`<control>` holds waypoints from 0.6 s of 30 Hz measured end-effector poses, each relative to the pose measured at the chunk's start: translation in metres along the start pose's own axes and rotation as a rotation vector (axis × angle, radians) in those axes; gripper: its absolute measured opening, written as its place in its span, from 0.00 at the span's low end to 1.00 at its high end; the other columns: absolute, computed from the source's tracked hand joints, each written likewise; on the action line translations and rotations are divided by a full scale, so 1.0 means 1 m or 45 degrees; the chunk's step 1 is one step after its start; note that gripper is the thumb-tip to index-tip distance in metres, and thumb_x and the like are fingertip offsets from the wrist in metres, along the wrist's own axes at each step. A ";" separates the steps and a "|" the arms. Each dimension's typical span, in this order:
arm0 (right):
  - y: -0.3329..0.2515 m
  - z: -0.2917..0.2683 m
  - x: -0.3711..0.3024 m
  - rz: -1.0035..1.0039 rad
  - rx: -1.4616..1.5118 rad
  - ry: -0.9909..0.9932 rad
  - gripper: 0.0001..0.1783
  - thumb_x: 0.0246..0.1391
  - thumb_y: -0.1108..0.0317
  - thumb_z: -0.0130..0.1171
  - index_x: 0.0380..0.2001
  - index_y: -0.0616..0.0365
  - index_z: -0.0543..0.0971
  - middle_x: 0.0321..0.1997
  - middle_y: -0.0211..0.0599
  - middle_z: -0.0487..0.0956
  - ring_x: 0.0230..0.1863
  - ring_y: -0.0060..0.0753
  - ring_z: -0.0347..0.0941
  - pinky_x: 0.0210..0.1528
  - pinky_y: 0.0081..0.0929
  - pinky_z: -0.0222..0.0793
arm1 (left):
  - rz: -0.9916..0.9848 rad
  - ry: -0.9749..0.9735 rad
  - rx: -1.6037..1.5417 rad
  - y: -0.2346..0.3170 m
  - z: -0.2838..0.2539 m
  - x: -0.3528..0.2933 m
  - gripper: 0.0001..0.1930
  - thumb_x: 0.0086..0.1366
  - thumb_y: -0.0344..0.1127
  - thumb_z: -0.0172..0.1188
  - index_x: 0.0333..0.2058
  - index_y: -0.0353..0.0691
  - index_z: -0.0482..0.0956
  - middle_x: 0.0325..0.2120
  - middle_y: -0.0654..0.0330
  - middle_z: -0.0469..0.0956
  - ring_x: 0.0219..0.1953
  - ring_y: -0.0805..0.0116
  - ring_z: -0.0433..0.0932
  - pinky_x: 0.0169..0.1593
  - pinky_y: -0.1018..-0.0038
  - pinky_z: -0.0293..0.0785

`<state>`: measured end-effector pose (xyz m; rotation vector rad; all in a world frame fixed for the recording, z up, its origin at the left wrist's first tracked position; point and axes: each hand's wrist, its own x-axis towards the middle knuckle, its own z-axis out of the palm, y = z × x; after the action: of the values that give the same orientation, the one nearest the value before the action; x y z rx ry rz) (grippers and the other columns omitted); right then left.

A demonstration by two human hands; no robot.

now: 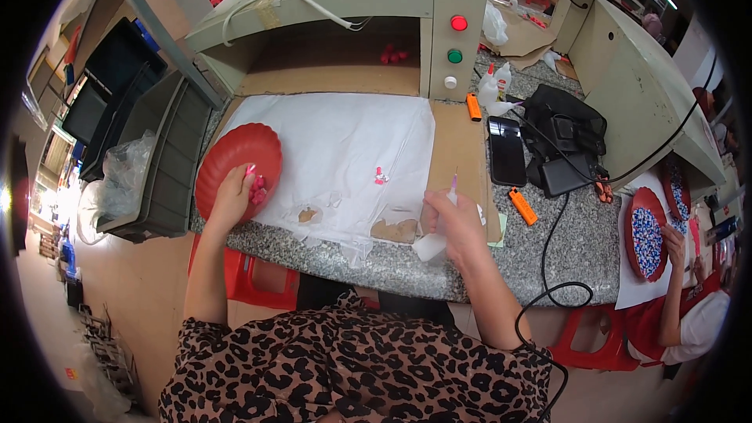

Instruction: The person applies glue to small plastic pieces using a squeeze bottle, attaches components to them by hand, and places the assembled figurines onto a tray.

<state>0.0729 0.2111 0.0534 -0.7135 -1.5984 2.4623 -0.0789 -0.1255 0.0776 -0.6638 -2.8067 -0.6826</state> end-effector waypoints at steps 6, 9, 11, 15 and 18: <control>-0.010 -0.028 0.002 -0.006 -0.020 -0.016 0.06 0.45 0.70 0.55 0.19 0.58 0.71 0.14 0.28 0.68 0.15 0.18 0.62 0.18 0.14 0.58 | 0.068 -0.510 0.408 -0.019 -0.006 0.040 0.14 0.58 0.37 0.46 0.38 0.34 0.70 0.35 0.44 0.69 0.38 0.48 0.69 0.42 0.63 0.65; -0.008 -0.036 0.010 -0.031 0.008 -0.008 0.06 0.44 0.71 0.55 0.19 0.59 0.71 0.14 0.28 0.69 0.15 0.18 0.62 0.19 0.14 0.58 | 0.141 -0.248 0.200 0.023 0.013 0.108 0.12 0.58 0.36 0.46 0.34 0.34 0.72 0.33 0.45 0.71 0.36 0.48 0.69 0.40 0.64 0.65; -0.007 -0.037 0.010 -0.097 0.028 -0.002 0.06 0.44 0.72 0.55 0.18 0.59 0.71 0.14 0.29 0.69 0.15 0.18 0.62 0.21 0.14 0.58 | 0.246 -0.273 0.076 0.040 0.046 0.162 0.12 0.59 0.35 0.46 0.34 0.33 0.72 0.32 0.46 0.72 0.36 0.50 0.70 0.40 0.65 0.64; -0.009 -0.043 0.005 -0.024 0.073 0.042 0.05 0.44 0.73 0.55 0.19 0.60 0.71 0.13 0.29 0.69 0.15 0.18 0.63 0.21 0.13 0.57 | 0.291 -0.123 -0.032 0.084 0.145 0.266 0.15 0.59 0.39 0.46 0.40 0.35 0.70 0.40 0.46 0.68 0.42 0.49 0.66 0.45 0.64 0.63; -0.011 -0.046 0.004 0.032 0.106 0.114 0.04 0.44 0.74 0.55 0.20 0.61 0.71 0.14 0.29 0.70 0.15 0.18 0.64 0.21 0.13 0.57 | 0.401 0.027 0.131 0.100 0.202 0.322 0.21 0.58 0.46 0.45 0.47 0.41 0.65 0.46 0.46 0.63 0.47 0.46 0.62 0.51 0.59 0.59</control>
<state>0.0880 0.2550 0.0467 -0.8229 -1.4557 2.4603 -0.3310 0.1721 0.0259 -1.0393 -2.6108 -0.4792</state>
